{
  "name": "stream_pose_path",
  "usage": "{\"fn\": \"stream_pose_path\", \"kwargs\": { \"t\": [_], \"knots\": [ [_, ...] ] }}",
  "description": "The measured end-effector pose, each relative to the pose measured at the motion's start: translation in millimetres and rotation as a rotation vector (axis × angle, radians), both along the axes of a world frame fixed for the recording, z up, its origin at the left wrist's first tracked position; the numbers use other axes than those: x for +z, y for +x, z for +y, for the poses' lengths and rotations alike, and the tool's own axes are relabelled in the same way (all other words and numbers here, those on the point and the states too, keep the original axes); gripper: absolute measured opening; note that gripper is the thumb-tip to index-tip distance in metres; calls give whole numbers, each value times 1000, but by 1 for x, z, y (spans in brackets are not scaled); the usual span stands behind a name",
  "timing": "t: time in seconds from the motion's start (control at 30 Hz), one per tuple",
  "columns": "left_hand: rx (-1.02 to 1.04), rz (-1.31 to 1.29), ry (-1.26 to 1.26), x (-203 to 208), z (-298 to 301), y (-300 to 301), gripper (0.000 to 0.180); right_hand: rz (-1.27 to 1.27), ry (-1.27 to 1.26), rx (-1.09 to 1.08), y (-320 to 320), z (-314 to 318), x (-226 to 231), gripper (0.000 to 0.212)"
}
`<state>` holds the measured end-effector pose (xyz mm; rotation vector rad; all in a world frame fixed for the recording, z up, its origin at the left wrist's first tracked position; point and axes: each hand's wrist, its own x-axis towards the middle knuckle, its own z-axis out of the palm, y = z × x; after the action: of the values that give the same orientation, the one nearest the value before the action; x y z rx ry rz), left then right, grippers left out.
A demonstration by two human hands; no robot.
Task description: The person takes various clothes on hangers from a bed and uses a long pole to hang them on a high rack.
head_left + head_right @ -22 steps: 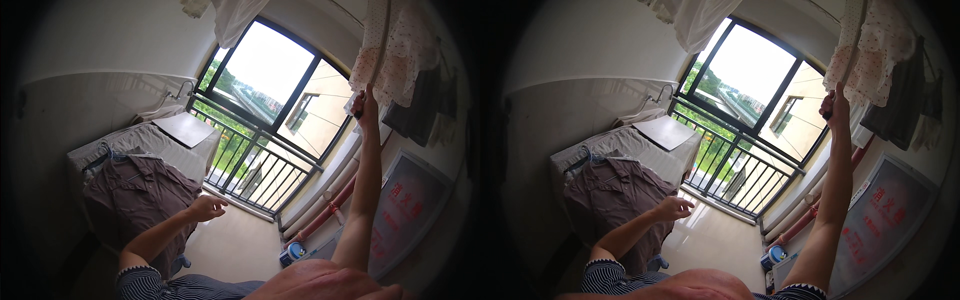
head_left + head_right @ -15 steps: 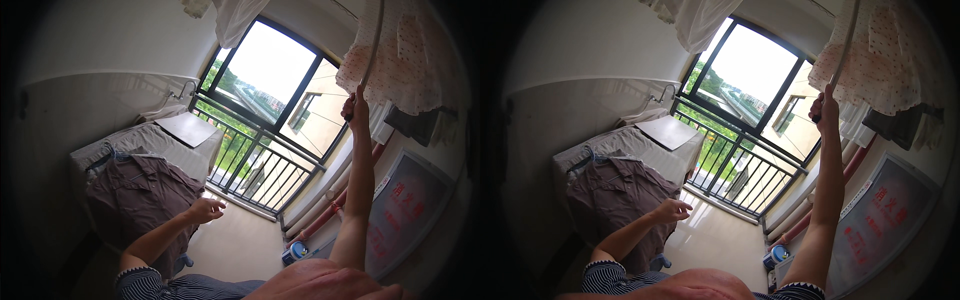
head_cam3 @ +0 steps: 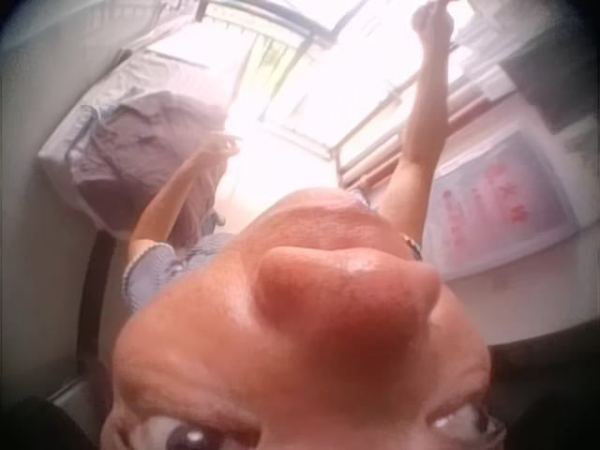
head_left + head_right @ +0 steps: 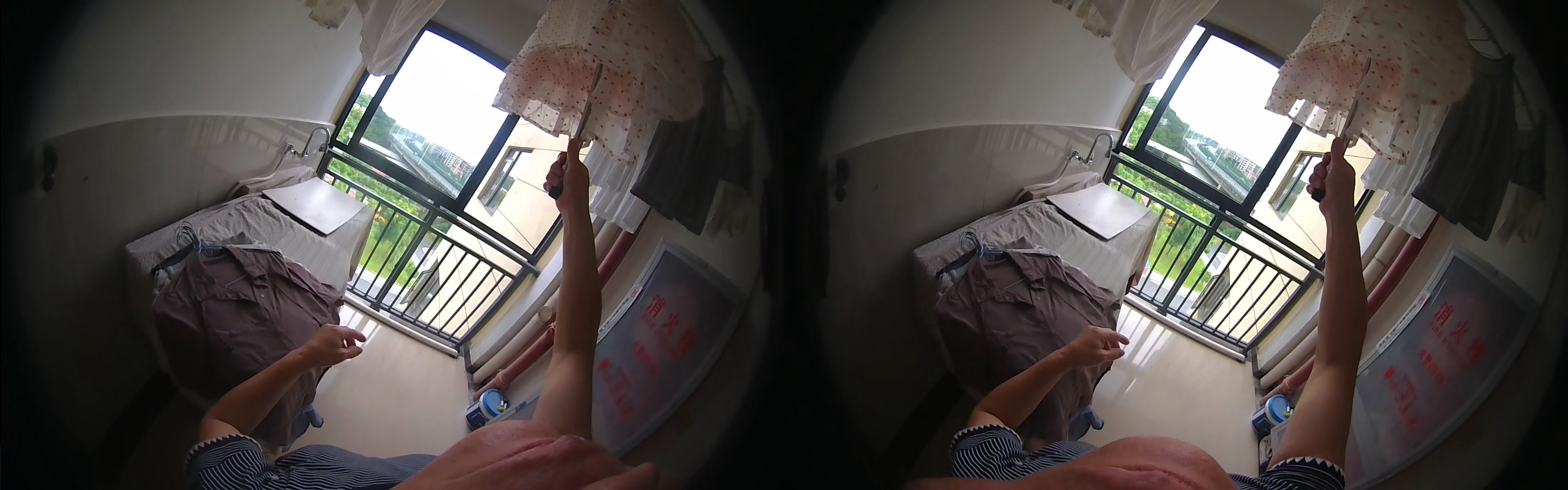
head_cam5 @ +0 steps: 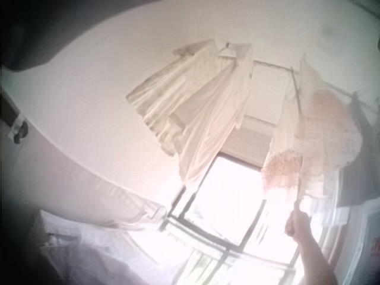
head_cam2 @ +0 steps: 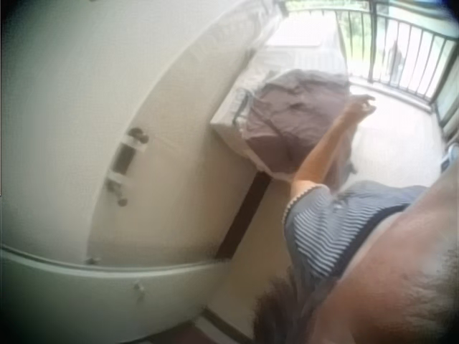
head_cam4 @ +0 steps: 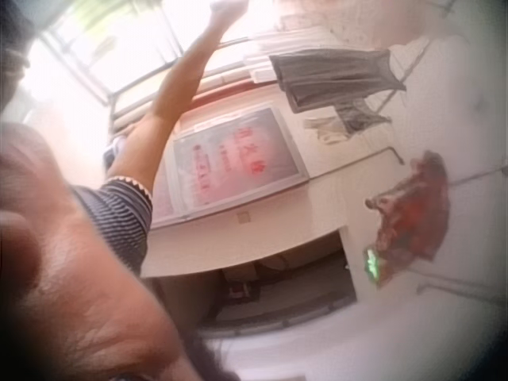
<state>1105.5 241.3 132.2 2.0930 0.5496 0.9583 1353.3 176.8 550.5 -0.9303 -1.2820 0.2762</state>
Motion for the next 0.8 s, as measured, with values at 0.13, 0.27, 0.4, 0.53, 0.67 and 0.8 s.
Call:
{"fn": "stream_pose_path", "kwargs": {
  "t": [0.13,0.27,0.4,0.53,0.67,0.8],
  "knots": [
    [-12,-16,-55,-10,3,-3,27,20,9,-42,-8,1,-8,41],
    [-22,-28,-163,-24,-8,-3,26,54,-21,40,19,6,-44,42],
    [63,-90,-249,-58,-18,-34,22,48,-162,264,7,24,-89,41],
    [129,-50,-292,-61,-32,-55,24,50,-216,120,29,-5,-159,41],
    [277,-20,-254,-79,-26,-91,25,-34,-314,115,51,-19,-244,40],
    [461,-20,-331,-96,1,-136,24,-67,-481,172,76,-54,-395,22]
  ]
}}
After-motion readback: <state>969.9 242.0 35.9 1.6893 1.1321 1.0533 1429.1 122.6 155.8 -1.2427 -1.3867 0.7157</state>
